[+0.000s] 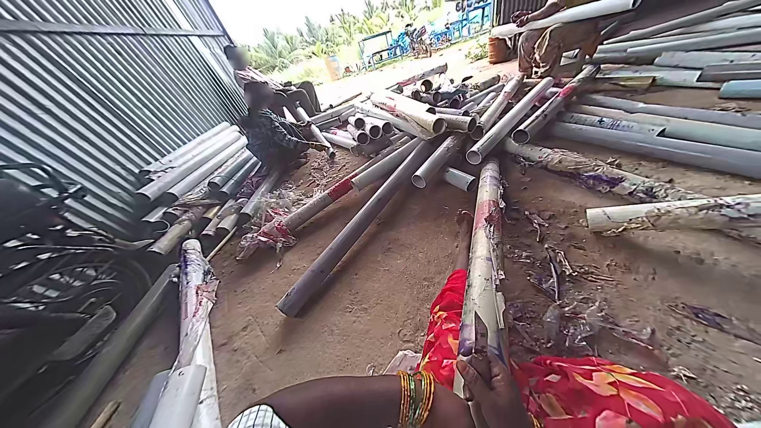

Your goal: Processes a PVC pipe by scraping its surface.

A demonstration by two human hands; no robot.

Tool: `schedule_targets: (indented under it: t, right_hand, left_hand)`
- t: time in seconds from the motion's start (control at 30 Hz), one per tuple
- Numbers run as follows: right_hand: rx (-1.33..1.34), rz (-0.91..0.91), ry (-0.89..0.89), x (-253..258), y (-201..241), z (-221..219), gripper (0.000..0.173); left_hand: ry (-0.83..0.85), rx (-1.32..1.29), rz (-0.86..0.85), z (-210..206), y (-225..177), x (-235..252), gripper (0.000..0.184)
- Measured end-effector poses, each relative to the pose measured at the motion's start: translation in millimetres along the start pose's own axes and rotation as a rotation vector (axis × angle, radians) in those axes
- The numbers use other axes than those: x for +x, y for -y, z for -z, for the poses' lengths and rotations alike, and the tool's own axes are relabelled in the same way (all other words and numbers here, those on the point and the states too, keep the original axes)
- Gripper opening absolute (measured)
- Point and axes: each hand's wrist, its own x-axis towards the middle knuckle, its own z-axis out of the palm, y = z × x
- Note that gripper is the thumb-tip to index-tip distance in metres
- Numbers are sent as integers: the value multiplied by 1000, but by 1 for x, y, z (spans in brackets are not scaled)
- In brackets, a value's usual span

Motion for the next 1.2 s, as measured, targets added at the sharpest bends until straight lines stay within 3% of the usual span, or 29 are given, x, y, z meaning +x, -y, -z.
schedule_targets:
  t: [0.1,0.13,0.2,0.33,0.47,0.53,0.67,0.83,1.07,1.2]
  right_hand:
    - [-232,88,7,-10,7,9,63]
    - [-341,132,37,-14,13,14,68]
    - [-548,232,22,-26,29,22,63]
    - [-744,363,-16,-52,47,42,34]
    - [-883,288,249,-75,34,67,19]
    - [-918,235,330,-82,35,67,19]
    - [-1036,174,364,-84,46,60,42]
    - [-1188,252,289,-91,46,50,33]
    - [-1126,170,257,-97,43,53,26]
    - [-1217,345,146,-101,31,48,22]
  left_hand:
    - [35,11,74,6,-10,-8,45]
    - [31,10,118,9,-18,-12,44]
    - [-2,35,173,8,-29,-20,43]
    - [-63,39,274,-7,-35,-33,46]
    - [-130,11,349,-17,-47,-36,37]
    - [-153,-11,353,-20,-50,-35,35]
    - [-176,-50,315,-22,-46,-30,32]
    - [-230,-106,254,-25,-43,-25,34]
    - [-262,-129,283,-31,-44,-21,35]
    - [-221,-119,339,-30,-49,-15,37]
